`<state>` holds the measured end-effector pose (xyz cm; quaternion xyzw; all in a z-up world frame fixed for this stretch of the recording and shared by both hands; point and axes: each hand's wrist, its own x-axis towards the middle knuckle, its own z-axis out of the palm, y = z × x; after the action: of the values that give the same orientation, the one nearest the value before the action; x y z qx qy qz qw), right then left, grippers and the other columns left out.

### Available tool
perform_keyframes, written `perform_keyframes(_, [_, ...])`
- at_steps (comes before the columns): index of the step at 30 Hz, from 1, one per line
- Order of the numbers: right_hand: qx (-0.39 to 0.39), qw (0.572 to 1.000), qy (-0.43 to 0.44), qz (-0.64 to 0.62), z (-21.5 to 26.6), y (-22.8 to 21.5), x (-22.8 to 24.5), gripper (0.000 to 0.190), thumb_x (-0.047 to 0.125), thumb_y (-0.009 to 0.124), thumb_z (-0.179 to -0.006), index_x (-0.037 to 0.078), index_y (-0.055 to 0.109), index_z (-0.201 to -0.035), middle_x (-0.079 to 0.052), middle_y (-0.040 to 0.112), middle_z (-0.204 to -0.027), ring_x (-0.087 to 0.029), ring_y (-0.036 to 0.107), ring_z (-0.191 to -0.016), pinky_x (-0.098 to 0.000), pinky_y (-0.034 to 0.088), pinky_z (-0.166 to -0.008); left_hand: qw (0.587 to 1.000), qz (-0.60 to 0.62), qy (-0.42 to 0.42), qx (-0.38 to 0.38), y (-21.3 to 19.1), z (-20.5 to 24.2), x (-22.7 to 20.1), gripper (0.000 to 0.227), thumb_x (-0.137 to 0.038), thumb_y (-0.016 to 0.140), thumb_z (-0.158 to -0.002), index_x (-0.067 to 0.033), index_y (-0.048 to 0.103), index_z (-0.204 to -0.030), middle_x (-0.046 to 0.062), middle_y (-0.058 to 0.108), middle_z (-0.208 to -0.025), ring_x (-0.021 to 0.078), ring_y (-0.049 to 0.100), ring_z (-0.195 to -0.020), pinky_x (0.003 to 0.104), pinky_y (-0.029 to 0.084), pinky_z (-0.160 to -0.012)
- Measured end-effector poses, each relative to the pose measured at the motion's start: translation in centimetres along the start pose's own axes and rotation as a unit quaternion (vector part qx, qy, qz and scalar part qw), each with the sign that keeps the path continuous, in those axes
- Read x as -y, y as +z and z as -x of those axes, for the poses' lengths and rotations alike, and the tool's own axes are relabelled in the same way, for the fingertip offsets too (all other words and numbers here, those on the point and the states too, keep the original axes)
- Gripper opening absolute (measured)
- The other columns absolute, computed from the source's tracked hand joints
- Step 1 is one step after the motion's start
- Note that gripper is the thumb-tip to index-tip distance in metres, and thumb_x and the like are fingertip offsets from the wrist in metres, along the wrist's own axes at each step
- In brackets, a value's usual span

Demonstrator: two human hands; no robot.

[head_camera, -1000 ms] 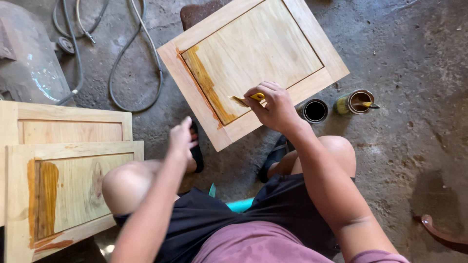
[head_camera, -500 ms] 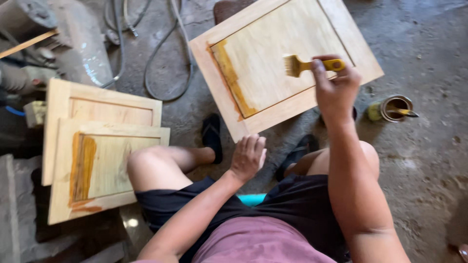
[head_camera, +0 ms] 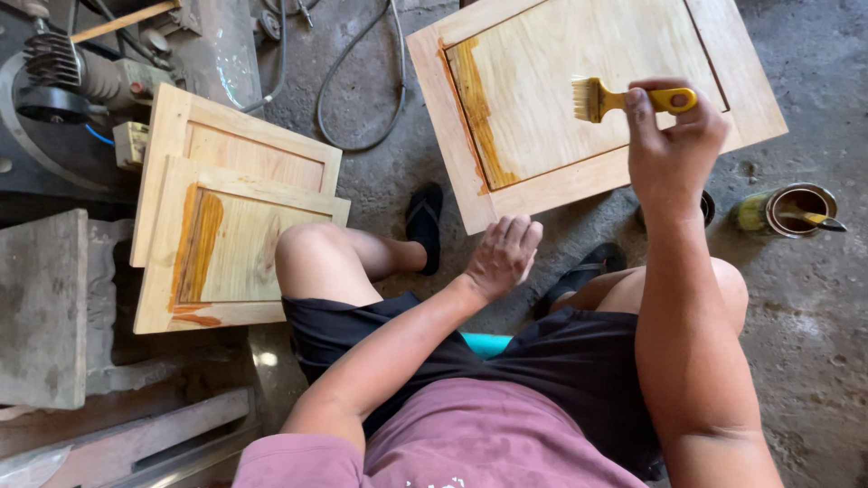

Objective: The person applies a dark wood stain to several wooden panels and a long plank using a yellow-handled brush. They dip the brush into a can of stain and apply it to the surfaces, working on one piece at a time and moving finished pieces aside.

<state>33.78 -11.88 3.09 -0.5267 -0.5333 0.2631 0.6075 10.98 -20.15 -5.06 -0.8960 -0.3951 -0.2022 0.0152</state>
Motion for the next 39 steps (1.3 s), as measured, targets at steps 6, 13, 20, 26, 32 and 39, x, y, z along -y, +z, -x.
perform_keyframes(6, [0.161,0.975,-0.063,0.137,-0.1,2.3,-0.7,0.011,0.006,0.080,-0.098,0.003,0.076,-0.108,-0.012,0.076,-0.103,-0.018,0.072,-0.091,-0.0288,0.059,-0.070,0.993,0.071,-0.091,-0.008,-0.4,3.5,1.3,0.039,-0.018,0.079,-0.081,-0.0044,0.055,-0.108,0.015,0.054,-0.102,0.0327,0.056,-0.100,0.044,0.047,-0.089])
perform_keyframes(13, [0.245,0.918,-0.213,0.229,0.6,9.7,-3.8,0.012,0.012,0.080,-0.093,0.010,0.080,-0.105,-0.005,0.077,-0.103,-0.023,0.069,-0.098,-0.0360,0.054,-0.088,0.912,0.129,-0.365,-0.132,3.2,5.7,6.0,0.032,-0.018,0.077,-0.087,-0.0027,0.055,-0.105,0.016,0.058,-0.102,0.0357,0.057,-0.103,0.046,0.047,-0.092])
perform_keyframes(20, [0.369,0.853,-0.210,0.303,3.1,8.7,-3.4,0.012,0.015,0.078,-0.088,0.011,0.080,-0.099,-0.002,0.076,-0.102,-0.021,0.067,-0.101,-0.0373,0.046,-0.098,0.839,0.274,-0.454,-0.122,4.1,6.8,6.2,0.030,-0.021,0.072,-0.091,-0.0011,0.057,-0.108,0.015,0.061,-0.102,0.0280,0.063,-0.088,0.040,0.054,-0.080])
perform_keyframes(26, [0.326,0.872,-0.188,0.314,4.2,5.8,-0.6,0.010,0.016,0.079,-0.092,0.013,0.080,-0.102,-0.002,0.076,-0.104,-0.021,0.068,-0.100,-0.0370,0.045,-0.096,0.796,0.319,-0.501,-0.115,4.8,5.4,6.5,0.031,-0.024,0.073,-0.091,-0.0005,0.059,-0.105,0.014,0.065,-0.096,0.0261,0.067,-0.083,0.039,0.054,-0.076])
perform_keyframes(32, [0.351,0.864,-0.192,0.306,3.7,6.1,-1.4,0.008,0.013,0.080,-0.088,0.012,0.080,-0.097,-0.002,0.076,-0.100,-0.021,0.068,-0.098,-0.0372,0.046,-0.094,0.732,0.385,-0.550,-0.115,5.3,4.9,6.7,0.030,-0.028,0.071,-0.092,0.0004,0.064,-0.099,0.014,0.073,-0.086,0.0261,0.071,-0.077,0.039,0.055,-0.072])
perform_keyframes(39, [0.262,0.901,-0.177,0.298,1.2,7.2,-3.4,0.010,0.016,0.079,-0.102,0.012,0.080,-0.111,-0.003,0.076,-0.112,-0.022,0.066,-0.104,-0.0349,0.046,-0.094,0.724,0.412,-0.542,-0.116,5.7,5.0,6.4,0.026,-0.024,0.066,-0.095,0.0014,0.067,-0.100,0.016,0.074,-0.089,0.0266,0.073,-0.081,0.040,0.055,-0.074])
